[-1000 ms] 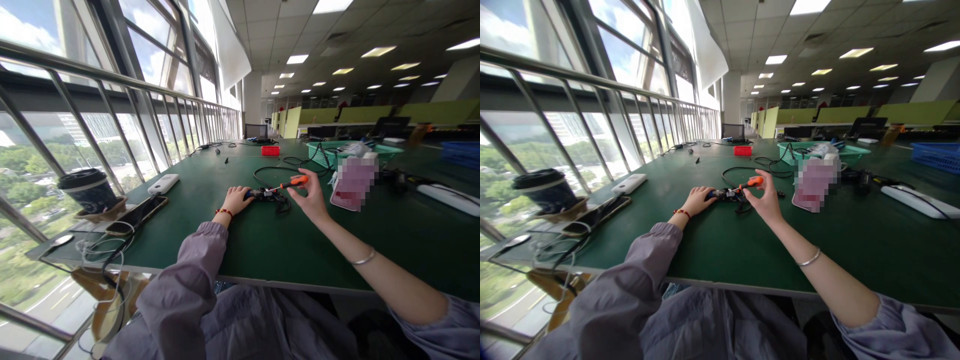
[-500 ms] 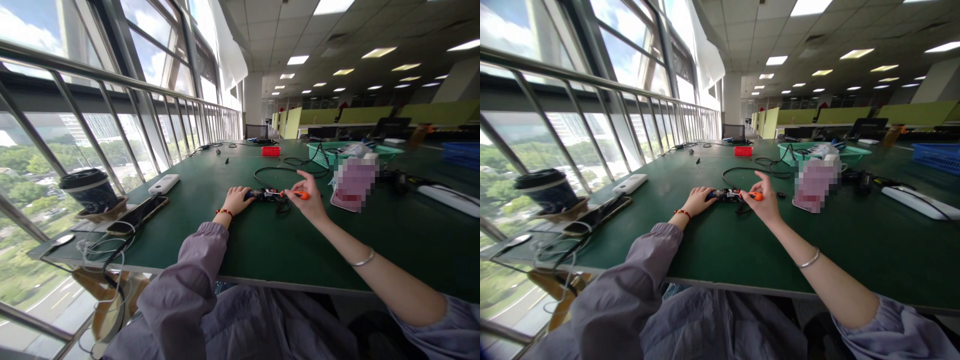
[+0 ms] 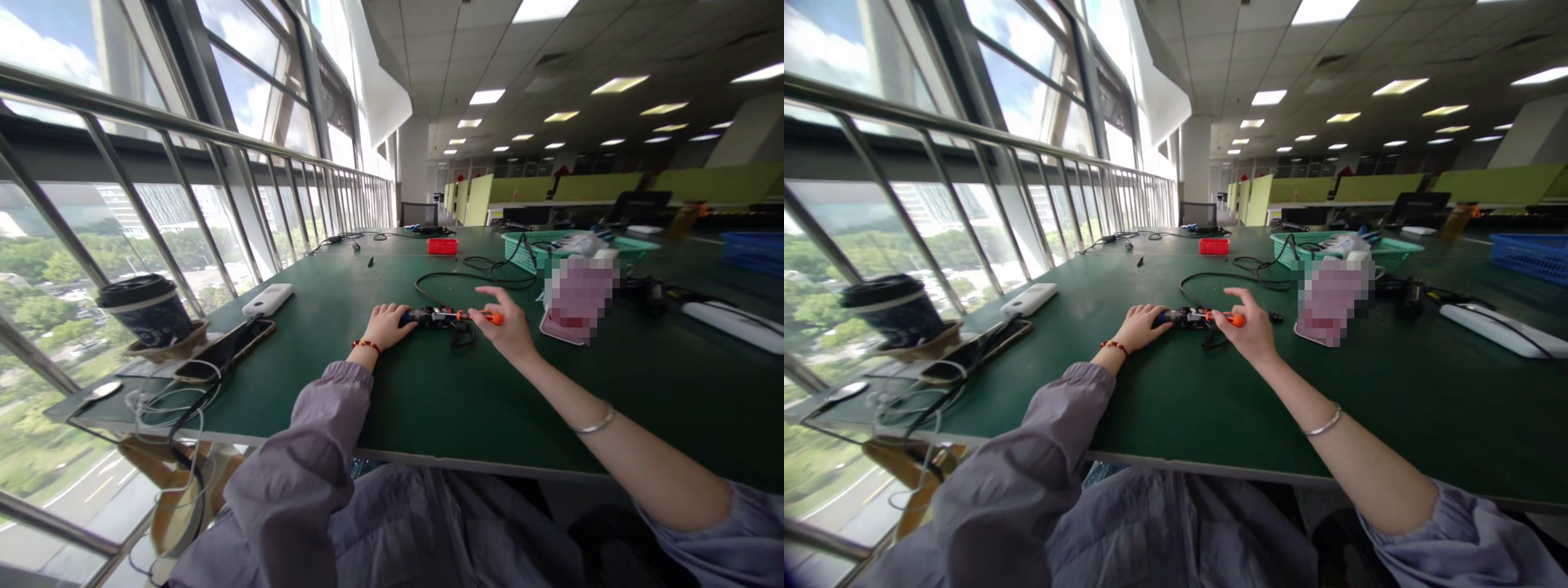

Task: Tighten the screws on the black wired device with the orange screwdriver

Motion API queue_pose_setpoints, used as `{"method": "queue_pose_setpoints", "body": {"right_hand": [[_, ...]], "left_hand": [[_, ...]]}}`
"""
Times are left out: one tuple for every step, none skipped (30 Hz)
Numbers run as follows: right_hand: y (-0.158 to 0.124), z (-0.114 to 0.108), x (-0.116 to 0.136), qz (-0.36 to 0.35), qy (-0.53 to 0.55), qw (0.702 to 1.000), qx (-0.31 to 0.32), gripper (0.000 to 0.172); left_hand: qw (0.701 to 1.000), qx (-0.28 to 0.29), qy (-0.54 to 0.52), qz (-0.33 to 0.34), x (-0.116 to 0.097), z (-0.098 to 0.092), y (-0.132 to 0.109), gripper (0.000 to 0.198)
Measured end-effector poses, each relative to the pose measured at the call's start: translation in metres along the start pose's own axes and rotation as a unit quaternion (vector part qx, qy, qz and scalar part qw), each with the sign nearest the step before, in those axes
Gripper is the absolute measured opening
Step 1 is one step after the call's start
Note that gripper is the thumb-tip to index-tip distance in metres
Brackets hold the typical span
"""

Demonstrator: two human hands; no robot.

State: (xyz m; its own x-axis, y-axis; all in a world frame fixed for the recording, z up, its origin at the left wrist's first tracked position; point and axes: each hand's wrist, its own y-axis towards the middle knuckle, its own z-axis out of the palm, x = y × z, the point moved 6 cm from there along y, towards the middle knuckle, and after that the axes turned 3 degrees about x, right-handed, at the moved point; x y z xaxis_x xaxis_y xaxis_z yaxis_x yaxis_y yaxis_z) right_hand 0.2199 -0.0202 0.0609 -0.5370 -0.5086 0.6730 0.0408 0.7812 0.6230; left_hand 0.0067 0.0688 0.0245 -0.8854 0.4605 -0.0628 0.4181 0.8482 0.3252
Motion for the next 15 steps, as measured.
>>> {"method": "queue_pose_setpoints", "body": {"right_hand": [[0.000, 0.002, 0.000, 0.011, 0.002, 1.000, 0.019, 0.035], [-0.001, 0.003, 0.001, 0.014, 0.010, 0.999, 0.036, 0.032], [-0.001, 0.005, 0.002, 0.008, 0.019, 0.998, 0.051, 0.032], [-0.002, 0.006, 0.005, -0.004, 0.025, 0.998, 0.065, 0.032], [-0.002, 0.008, 0.008, -0.017, 0.026, 0.996, 0.079, 0.030], [-0.003, 0.010, 0.010, -0.031, 0.020, 0.994, 0.098, 0.028], [-0.004, 0.013, 0.013, -0.045, 0.010, 0.991, 0.122, 0.025], [-0.006, 0.017, 0.014, -0.061, -0.005, 0.987, 0.147, 0.022], [-0.008, 0.021, 0.015, -0.076, -0.026, 0.981, 0.176, 0.020], [-0.010, 0.026, 0.015, -0.090, -0.050, 0.973, 0.207, 0.020], [-0.013, 0.031, 0.014, -0.101, -0.076, 0.964, 0.235, 0.022], [-0.015, 0.036, 0.012, -0.107, -0.103, 0.954, 0.260, 0.024], [-0.017, 0.040, 0.010, -0.108, -0.125, 0.946, 0.280, 0.027], [-0.019, 0.044, 0.007, -0.107, -0.141, 0.939, 0.294, 0.028], [-0.020, 0.046, 0.005, -0.104, -0.150, 0.935, 0.304, 0.029]], "left_hand": [[1.000, 0.002, -0.002, -0.002, 0.000, -0.001, 0.000, 0.044], [1.000, 0.005, -0.006, -0.003, 0.001, -0.003, 0.001, 0.044], [1.000, 0.010, -0.010, -0.006, 0.001, -0.005, 0.001, 0.044], [1.000, 0.016, -0.015, -0.009, 0.000, -0.007, 0.001, 0.043], [0.999, 0.023, -0.018, -0.012, 0.000, -0.010, 0.001, 0.043], [0.999, 0.033, -0.022, -0.017, -0.002, -0.011, 0.001, 0.044], [0.998, 0.051, -0.026, -0.024, -0.003, -0.013, 0.000, 0.045], [0.996, 0.075, -0.031, -0.031, -0.005, -0.013, -0.001, 0.046], [0.993, 0.105, -0.039, -0.038, -0.007, -0.012, -0.002, 0.048], [0.988, 0.136, -0.049, -0.045, -0.008, -0.011, -0.003, 0.050], [0.984, 0.161, -0.060, -0.052, -0.009, -0.010, -0.004, 0.051], [0.979, 0.180, -0.073, -0.058, -0.010, -0.009, -0.005, 0.052], [0.975, 0.193, -0.089, -0.064, -0.009, -0.009, -0.006, 0.052], [0.971, 0.202, -0.106, -0.070, -0.006, -0.009, -0.006, 0.051], [0.968, 0.207, -0.123, -0.076, -0.002, -0.009, -0.006, 0.049]]}}
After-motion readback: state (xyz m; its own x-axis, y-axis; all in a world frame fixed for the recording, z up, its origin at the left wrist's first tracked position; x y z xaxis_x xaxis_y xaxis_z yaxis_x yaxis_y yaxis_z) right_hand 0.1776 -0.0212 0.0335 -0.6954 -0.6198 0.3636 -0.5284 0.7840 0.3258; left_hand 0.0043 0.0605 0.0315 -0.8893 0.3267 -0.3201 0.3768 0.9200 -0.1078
